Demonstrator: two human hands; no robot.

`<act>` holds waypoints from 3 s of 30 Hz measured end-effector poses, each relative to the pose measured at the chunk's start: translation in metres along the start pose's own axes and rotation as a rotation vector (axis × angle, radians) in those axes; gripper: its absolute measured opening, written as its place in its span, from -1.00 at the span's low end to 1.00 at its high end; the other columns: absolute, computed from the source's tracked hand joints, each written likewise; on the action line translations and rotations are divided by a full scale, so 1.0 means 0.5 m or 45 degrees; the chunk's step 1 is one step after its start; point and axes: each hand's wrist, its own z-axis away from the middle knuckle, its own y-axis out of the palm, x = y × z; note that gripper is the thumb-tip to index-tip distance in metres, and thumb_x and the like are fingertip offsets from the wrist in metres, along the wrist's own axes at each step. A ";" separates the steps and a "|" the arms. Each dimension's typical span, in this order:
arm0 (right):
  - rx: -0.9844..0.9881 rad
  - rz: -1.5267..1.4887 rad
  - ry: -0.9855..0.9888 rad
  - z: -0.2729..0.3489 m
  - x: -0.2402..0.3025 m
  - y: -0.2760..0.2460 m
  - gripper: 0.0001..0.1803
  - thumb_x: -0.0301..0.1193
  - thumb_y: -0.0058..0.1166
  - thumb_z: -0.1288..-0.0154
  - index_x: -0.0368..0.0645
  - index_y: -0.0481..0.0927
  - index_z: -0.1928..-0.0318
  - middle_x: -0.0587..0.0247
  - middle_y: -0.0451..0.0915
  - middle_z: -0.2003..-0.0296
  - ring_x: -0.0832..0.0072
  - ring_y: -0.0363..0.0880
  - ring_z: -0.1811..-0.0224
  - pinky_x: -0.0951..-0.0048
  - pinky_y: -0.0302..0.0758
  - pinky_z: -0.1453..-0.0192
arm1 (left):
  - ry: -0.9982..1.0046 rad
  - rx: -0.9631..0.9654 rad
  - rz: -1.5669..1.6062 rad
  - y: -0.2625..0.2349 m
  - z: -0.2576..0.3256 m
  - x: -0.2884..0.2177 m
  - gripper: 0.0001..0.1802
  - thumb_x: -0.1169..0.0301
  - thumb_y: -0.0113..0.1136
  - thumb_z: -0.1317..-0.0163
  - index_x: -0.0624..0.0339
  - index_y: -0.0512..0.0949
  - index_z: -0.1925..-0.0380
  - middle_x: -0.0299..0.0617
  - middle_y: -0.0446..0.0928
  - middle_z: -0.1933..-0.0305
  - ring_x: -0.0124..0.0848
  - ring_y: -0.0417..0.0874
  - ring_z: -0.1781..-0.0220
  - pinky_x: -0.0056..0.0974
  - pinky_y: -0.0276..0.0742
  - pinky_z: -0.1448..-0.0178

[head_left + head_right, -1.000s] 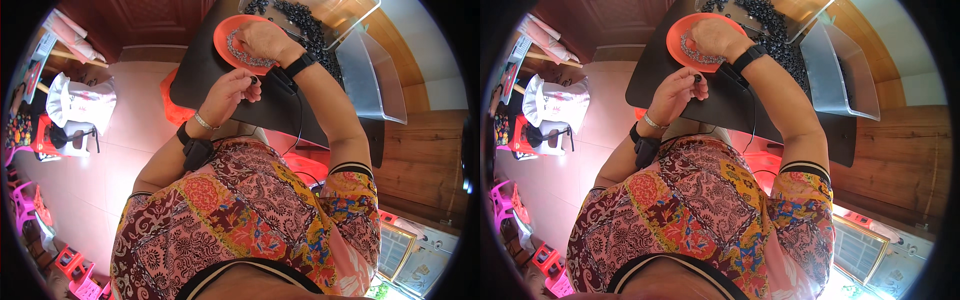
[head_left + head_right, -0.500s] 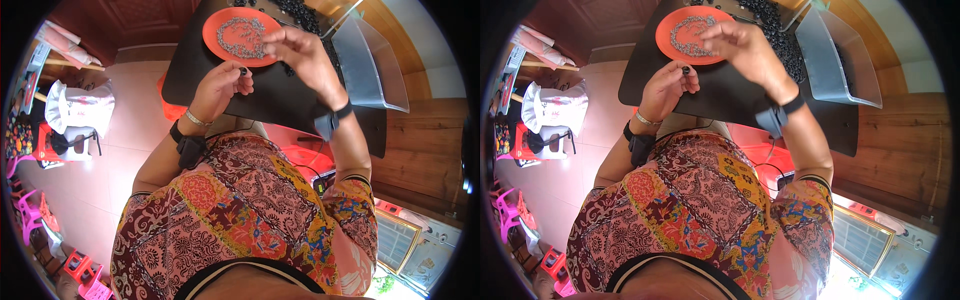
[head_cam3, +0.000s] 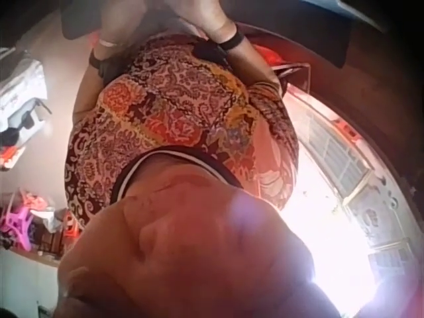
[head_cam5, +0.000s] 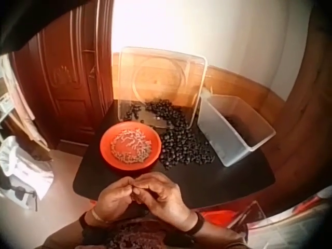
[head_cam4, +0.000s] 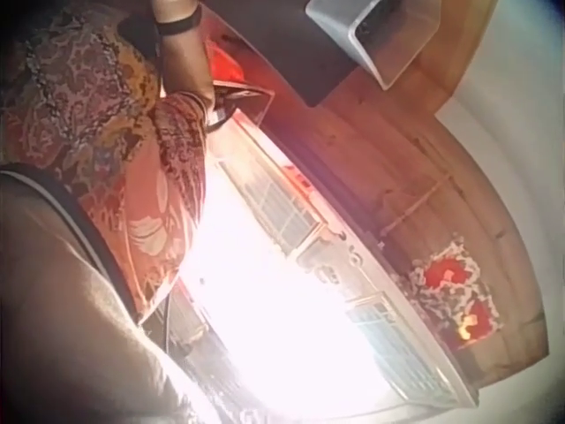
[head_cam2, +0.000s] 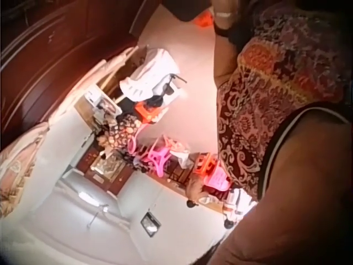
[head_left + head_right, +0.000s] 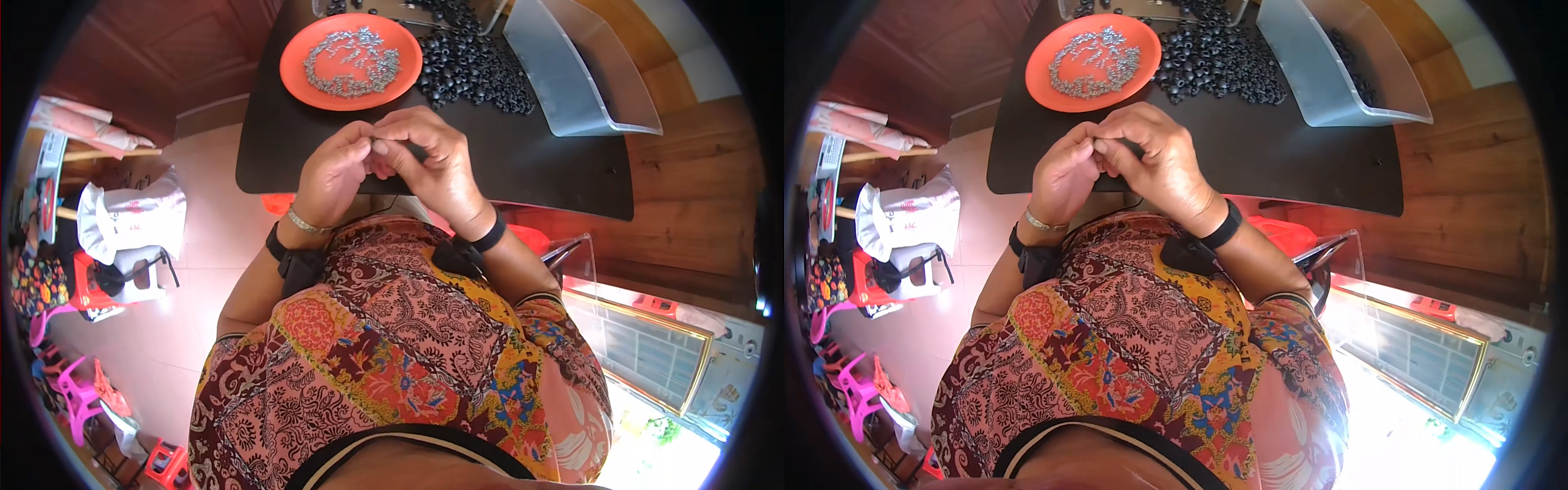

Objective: Assembling small silver metal rings into larger black beads.

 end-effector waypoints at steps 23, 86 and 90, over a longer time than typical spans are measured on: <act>0.366 1.219 -0.165 -0.067 -0.083 -0.151 -0.85 -0.48 0.20 -0.03 -0.10 0.63 0.31 0.26 0.53 0.39 0.26 0.55 0.23 0.28 0.53 0.18 | -0.023 -0.041 0.116 -0.016 -0.007 -0.011 -0.76 0.30 -0.09 -0.35 0.25 0.45 0.21 -0.20 0.48 0.25 -0.35 0.53 0.22 -0.28 0.40 0.06; 0.089 -0.269 0.136 -0.036 -0.008 0.008 -0.92 -0.65 0.13 -0.21 -0.31 0.59 0.27 0.26 0.55 0.29 0.61 0.59 0.43 0.60 0.58 0.36 | -0.002 -0.030 0.229 -0.025 -0.010 0.002 -0.72 0.29 -0.10 -0.38 0.27 0.45 0.12 -0.17 0.52 0.16 -0.35 0.53 0.14 -0.26 0.40 -0.01; 0.113 -0.384 0.187 -0.036 -0.008 0.004 -0.93 -0.64 0.12 -0.23 -0.32 0.58 0.26 0.28 0.54 0.32 0.62 0.58 0.43 0.60 0.56 0.38 | -0.013 -0.010 0.197 -0.022 -0.010 -0.003 -0.71 0.29 -0.11 -0.38 0.29 0.45 0.11 -0.15 0.53 0.17 -0.34 0.54 0.15 -0.26 0.41 -0.01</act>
